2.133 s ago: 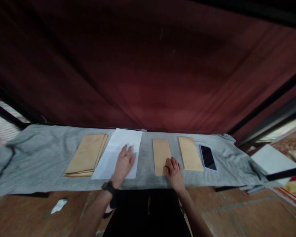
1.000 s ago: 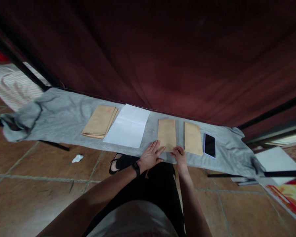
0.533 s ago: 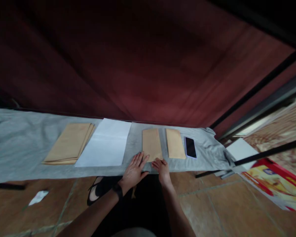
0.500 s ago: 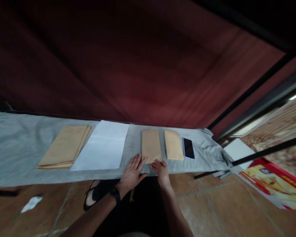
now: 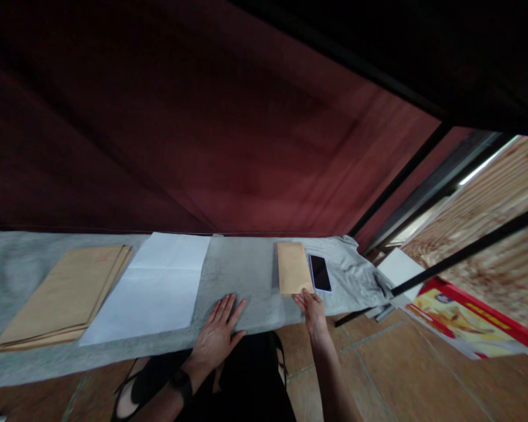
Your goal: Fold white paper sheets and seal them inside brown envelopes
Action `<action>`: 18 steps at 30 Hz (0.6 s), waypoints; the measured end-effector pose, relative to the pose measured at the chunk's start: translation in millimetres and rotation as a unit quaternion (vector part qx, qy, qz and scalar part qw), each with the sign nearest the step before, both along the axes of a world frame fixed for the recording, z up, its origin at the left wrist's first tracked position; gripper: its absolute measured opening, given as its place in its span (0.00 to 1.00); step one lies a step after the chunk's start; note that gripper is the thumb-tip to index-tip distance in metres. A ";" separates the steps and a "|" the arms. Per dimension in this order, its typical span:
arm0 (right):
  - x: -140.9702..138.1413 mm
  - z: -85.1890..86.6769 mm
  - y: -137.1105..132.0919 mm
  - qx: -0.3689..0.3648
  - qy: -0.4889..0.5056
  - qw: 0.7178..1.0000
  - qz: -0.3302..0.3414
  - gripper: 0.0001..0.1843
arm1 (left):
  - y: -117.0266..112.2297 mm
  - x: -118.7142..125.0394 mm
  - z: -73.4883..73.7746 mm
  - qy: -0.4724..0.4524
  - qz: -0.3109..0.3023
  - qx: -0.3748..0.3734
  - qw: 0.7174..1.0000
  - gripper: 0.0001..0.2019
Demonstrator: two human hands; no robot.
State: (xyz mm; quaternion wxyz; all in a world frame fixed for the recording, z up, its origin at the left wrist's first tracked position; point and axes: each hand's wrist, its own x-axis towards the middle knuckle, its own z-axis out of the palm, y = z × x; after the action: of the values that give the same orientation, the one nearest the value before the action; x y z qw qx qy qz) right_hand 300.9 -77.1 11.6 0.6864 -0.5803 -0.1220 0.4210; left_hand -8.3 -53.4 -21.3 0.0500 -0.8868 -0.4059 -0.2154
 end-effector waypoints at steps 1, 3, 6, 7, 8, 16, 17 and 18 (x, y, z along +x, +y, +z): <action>2.5 -1.4 0.0 -0.003 -0.001 1.000 0.000 0.22 | -0.2 0.0 0.2 0.001 -0.001 -0.001 1.000 0.36; 5.3 -3.6 0.4 -0.009 -0.003 1.000 -0.001 0.21 | -0.6 -0.1 0.7 0.001 -0.001 -0.001 1.000 0.36; 7.6 -5.5 1.5 -0.014 -0.005 1.000 -0.007 0.20 | -1.1 -0.2 1.4 -0.006 -0.001 -0.003 1.000 0.36; 8.3 -5.8 1.7 -0.015 -0.004 1.000 -0.009 0.20 | -1.2 -0.2 1.5 -0.008 -0.001 -0.004 1.000 0.36; 9.2 -6.0 1.7 -0.017 -0.003 1.000 -0.009 0.20 | -1.3 -0.2 1.6 -0.010 -0.002 -0.004 1.000 0.36; 13.9 -6.9 1.6 -0.043 -0.008 0.999 0.013 0.18 | -2.5 -0.2 0.4 -0.006 0.000 -0.004 1.000 0.35; 14.0 -6.9 2.1 -0.047 -0.011 0.999 0.014 0.18 | -2.5 -0.2 0.0 -0.007 -0.001 -0.004 1.000 0.35; 14.0 -7.0 2.6 -0.050 -0.015 0.998 0.016 0.18 | -2.4 -0.1 -0.3 -0.009 -0.002 -0.006 1.000 0.35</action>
State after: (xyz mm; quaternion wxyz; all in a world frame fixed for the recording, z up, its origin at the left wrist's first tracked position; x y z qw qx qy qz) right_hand 314.9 -74.5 4.6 0.6476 -0.6186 -0.1203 0.4283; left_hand -8.4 -55.8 -21.6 0.0407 -0.8859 -0.4056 -0.2213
